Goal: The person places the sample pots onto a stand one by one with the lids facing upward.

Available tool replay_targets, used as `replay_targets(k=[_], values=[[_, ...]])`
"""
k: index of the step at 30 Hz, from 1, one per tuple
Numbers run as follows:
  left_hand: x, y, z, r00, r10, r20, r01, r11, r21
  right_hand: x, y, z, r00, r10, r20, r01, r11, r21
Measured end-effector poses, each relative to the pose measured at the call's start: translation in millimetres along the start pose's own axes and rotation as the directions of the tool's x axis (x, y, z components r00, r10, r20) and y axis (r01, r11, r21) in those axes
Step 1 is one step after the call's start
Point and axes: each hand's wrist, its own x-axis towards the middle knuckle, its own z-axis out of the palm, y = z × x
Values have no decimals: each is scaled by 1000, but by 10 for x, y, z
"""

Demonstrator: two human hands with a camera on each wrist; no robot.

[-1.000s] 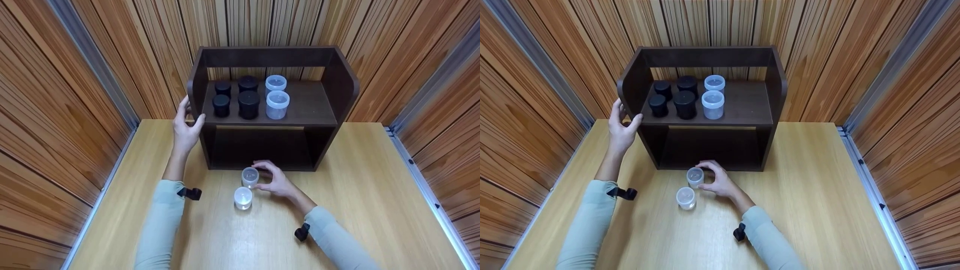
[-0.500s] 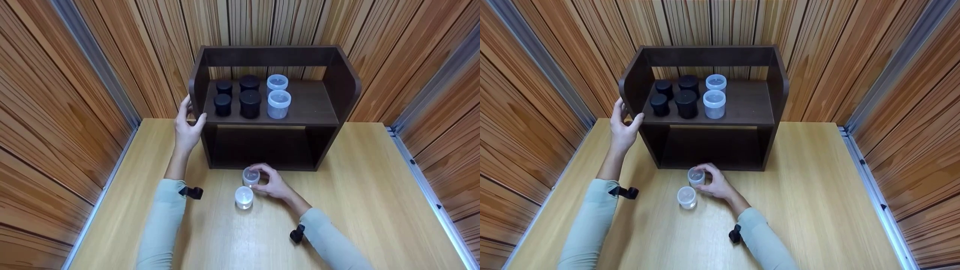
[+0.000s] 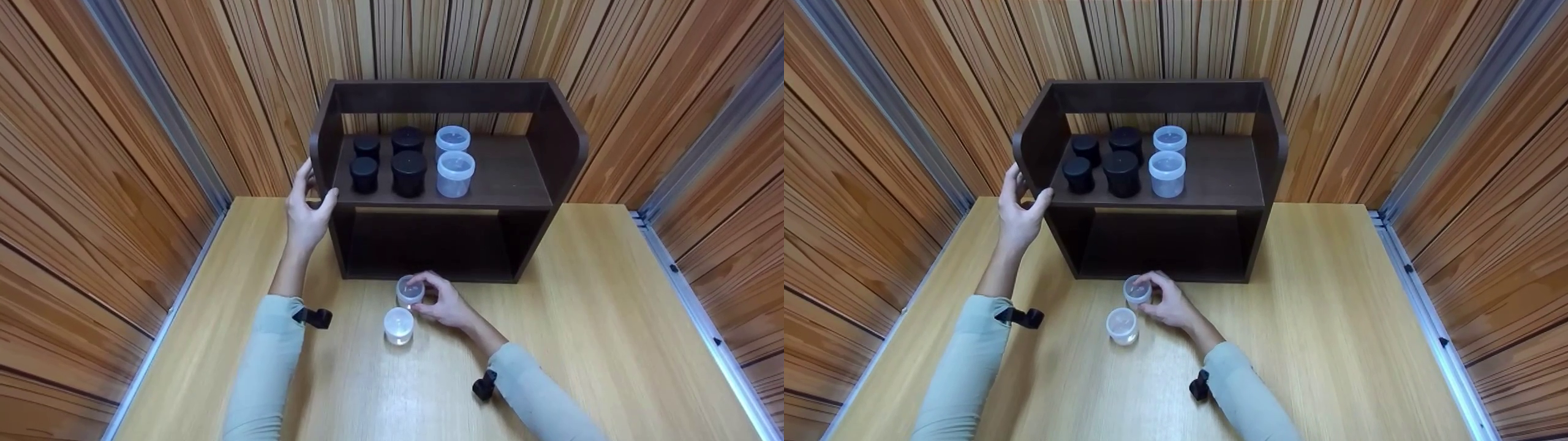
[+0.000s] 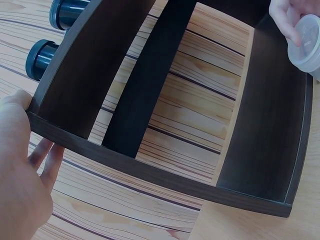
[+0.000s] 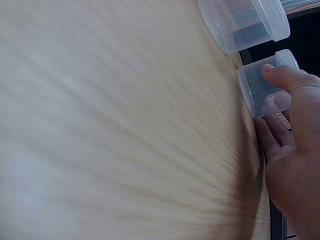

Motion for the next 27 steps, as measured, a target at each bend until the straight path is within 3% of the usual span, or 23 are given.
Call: replay_targets(k=[15,27], values=[[-5,-35,2,1000,-13,8,13,1000,10,-40,31,0,1000,-8,-15,9,1000,19],[-1,-5,3,1000,-17,-2,17,999,37,-70,-124,-227,996,-15,93,11,999,41]])
